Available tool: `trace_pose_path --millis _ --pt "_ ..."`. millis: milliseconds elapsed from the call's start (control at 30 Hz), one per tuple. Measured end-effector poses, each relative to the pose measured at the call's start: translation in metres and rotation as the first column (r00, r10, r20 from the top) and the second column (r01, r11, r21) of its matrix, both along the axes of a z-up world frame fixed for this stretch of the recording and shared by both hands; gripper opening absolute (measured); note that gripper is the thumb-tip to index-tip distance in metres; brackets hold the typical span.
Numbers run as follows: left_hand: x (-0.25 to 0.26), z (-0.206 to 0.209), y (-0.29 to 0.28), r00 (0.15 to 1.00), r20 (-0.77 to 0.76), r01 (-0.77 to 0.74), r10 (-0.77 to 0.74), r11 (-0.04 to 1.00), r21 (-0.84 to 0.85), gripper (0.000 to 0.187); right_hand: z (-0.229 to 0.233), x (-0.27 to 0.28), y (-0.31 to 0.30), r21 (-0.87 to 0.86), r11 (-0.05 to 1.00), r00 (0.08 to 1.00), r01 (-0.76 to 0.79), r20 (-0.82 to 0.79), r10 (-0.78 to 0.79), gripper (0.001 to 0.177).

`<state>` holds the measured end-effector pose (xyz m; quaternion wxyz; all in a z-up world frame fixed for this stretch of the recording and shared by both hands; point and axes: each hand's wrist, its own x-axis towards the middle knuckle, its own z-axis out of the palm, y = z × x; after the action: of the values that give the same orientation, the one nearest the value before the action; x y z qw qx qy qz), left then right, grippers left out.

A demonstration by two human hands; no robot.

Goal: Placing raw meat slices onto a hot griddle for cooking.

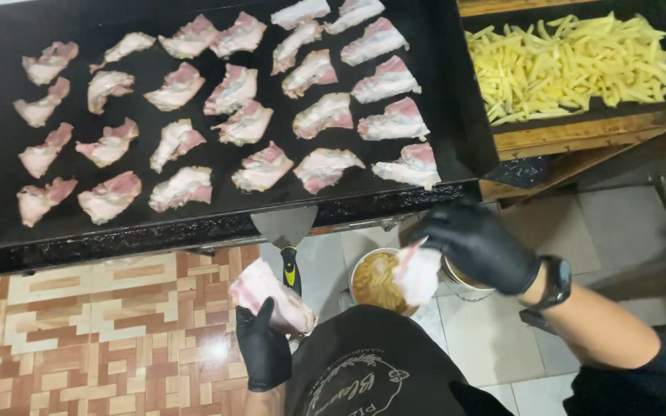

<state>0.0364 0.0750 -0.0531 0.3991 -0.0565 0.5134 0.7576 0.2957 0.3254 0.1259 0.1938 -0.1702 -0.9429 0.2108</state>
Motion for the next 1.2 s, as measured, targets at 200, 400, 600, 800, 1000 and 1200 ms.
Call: trace_pose_path --millis 200,400,600,800,1000,1200 --pt "0.009 0.02 0.004 1.0 -0.012 0.021 -0.022 0.999 -0.034 0.051 0.008 0.008 0.1 0.248 0.967 0.964 0.053 0.242 -0.115 0.018" --pt "0.019 0.026 0.006 0.999 -0.023 0.031 -0.032 0.999 -0.026 0.052 -0.008 0.016 0.163 0.122 0.989 0.954 0.083 0.278 -0.114 0.024" --pt "0.015 0.022 0.0 0.999 -0.031 0.018 -0.02 0.999 -0.046 0.051 -0.047 0.02 0.217 -0.018 0.994 0.92 0.111 0.381 -0.096 0.023" --pt "0.015 0.021 -0.002 1.0 -0.013 0.0 -0.001 0.999 -0.043 0.049 -0.093 -0.004 0.25 0.182 0.979 0.794 0.094 0.579 -0.184 0.024" --pt "0.015 0.025 -0.002 1.0 0.002 -0.014 0.014 0.998 -0.055 0.052 -0.14 -0.018 0.277 0.428 0.898 0.823 0.102 0.471 -0.318 0.019" --pt "0.016 0.041 0.001 1.0 0.015 0.01 -0.008 0.994 -0.108 0.05 -0.173 -0.024 0.315 0.619 0.779 0.813 0.095 0.403 -0.42 0.016"
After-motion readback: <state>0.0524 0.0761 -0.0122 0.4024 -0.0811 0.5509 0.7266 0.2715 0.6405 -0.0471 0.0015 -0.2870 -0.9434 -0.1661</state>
